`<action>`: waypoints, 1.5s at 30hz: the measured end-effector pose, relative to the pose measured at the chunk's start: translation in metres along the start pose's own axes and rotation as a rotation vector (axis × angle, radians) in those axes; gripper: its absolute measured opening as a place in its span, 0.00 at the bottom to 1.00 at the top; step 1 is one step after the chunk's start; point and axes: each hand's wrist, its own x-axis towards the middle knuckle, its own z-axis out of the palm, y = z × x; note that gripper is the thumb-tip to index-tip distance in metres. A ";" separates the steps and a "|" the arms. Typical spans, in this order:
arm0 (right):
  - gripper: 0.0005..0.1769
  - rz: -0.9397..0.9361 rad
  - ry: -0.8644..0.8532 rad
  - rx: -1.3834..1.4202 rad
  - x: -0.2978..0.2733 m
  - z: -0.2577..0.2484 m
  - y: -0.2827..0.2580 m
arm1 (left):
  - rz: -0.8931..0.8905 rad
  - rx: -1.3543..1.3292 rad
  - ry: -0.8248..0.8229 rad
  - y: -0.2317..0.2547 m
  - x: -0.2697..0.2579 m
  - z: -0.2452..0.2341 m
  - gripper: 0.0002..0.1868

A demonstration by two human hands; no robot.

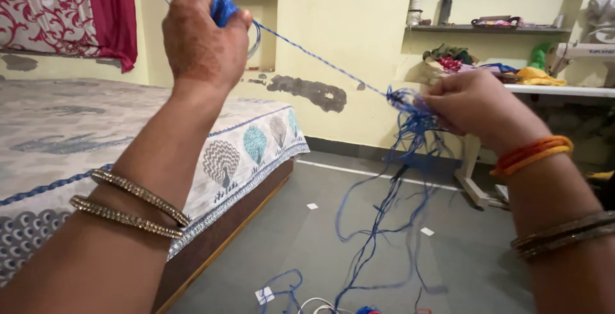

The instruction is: The person untangles a long, tangled mass of blue thread by hand. They pull and separate strands to form a loose bundle, then wrap the thread around their left hand to create a neat coil. The task is performed on the floor in a room with a sewing machine visible in the background.

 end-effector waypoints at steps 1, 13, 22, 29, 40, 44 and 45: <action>0.14 -0.004 0.002 0.006 0.001 0.001 0.001 | 0.033 0.002 0.015 0.002 -0.002 0.003 0.14; 0.09 -0.235 -0.951 1.058 -0.022 0.079 -0.027 | 0.386 -0.006 -0.254 0.031 -0.017 0.009 0.20; 0.11 -0.294 -1.011 0.578 -0.030 0.058 -0.026 | 0.115 -0.077 -0.070 -0.001 0.000 -0.018 0.18; 0.13 -0.220 -0.654 0.407 -0.038 0.038 -0.034 | 0.175 -0.113 0.215 -0.015 0.013 -0.032 0.15; 0.10 -0.195 -0.745 1.033 -0.013 0.038 -0.015 | -1.122 -1.485 -0.446 -0.014 0.002 -0.004 0.12; 0.11 -0.055 -0.639 0.978 -0.009 0.054 0.002 | -1.206 -1.668 -0.285 -0.015 0.007 0.005 0.08; 0.12 -0.029 -0.596 0.845 -0.012 0.058 -0.001 | -1.215 -1.636 -0.246 -0.014 0.006 0.007 0.07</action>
